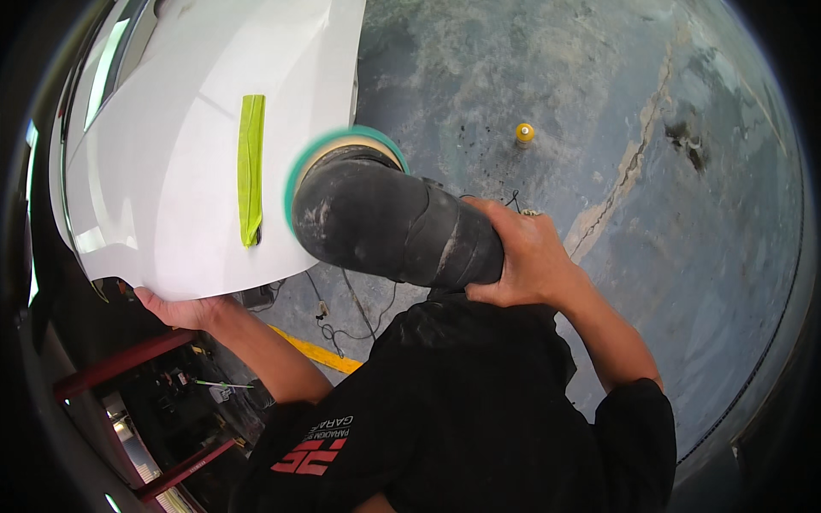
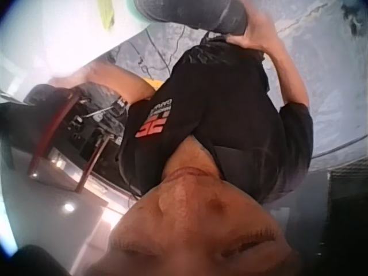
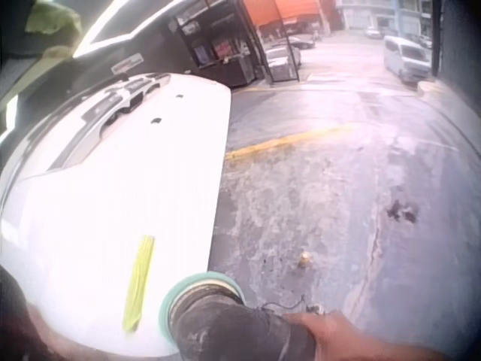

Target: The person uses a rotary polisher with a green pad to buff the surface of a white car rear bumper. The bumper is masked with green tape along its edges. The person moves the polisher systematically across the bumper's flat and curved areas.

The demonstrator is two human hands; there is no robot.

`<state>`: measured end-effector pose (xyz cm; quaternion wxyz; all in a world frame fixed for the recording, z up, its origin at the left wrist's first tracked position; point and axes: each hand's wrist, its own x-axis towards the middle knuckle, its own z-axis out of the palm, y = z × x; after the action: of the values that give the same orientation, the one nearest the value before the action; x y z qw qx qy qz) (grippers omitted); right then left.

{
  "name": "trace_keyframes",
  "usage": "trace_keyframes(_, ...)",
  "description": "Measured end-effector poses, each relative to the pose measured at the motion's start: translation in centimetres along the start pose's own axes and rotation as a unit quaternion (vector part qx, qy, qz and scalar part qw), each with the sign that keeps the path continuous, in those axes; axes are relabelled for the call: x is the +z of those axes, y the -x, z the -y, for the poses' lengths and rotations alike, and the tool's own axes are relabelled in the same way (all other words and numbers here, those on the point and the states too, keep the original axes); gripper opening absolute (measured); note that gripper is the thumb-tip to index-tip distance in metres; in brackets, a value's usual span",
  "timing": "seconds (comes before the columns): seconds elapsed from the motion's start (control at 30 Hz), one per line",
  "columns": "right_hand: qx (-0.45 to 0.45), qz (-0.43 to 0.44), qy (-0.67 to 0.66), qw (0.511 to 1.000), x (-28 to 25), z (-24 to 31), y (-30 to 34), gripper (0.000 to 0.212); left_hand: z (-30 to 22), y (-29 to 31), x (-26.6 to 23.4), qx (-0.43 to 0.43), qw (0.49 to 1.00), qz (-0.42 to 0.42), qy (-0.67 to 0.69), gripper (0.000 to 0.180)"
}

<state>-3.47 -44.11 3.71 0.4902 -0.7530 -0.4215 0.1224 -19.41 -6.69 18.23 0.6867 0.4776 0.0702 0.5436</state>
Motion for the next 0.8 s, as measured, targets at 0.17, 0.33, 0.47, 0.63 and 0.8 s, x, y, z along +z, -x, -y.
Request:
trace_keyframes(0.17,0.064,-0.057,-0.051,0.995,0.2,-0.6,-1.1,0.083,0.2,-0.7,-0.6,0.018,0.999,-0.021,-0.038,0.059)
trace_keyframes(0.33,0.027,-0.033,-0.013,0.999,0.1,-0.4,-0.1,0.082,0.6,-0.3,0.5,0.028,0.998,-0.019,-0.052,0.056)
trace_keyframes(0.47,0.094,-0.064,-0.022,0.993,-1.0,-0.4,-0.8,0.082,0.8,-0.4,1.1,0.047,0.997,-0.030,-0.054,0.055)
trace_keyframes(0.63,0.018,0.043,0.020,0.999,-2.2,2.5,0.5,0.087,0.2,0.0,0.9,0.022,0.999,-0.044,-0.019,0.056)
trace_keyframes(0.8,0.003,0.104,0.046,0.994,-3.3,4.0,-0.2,0.090,0.5,0.5,0.9,0.016,0.998,-0.061,-0.017,0.058)
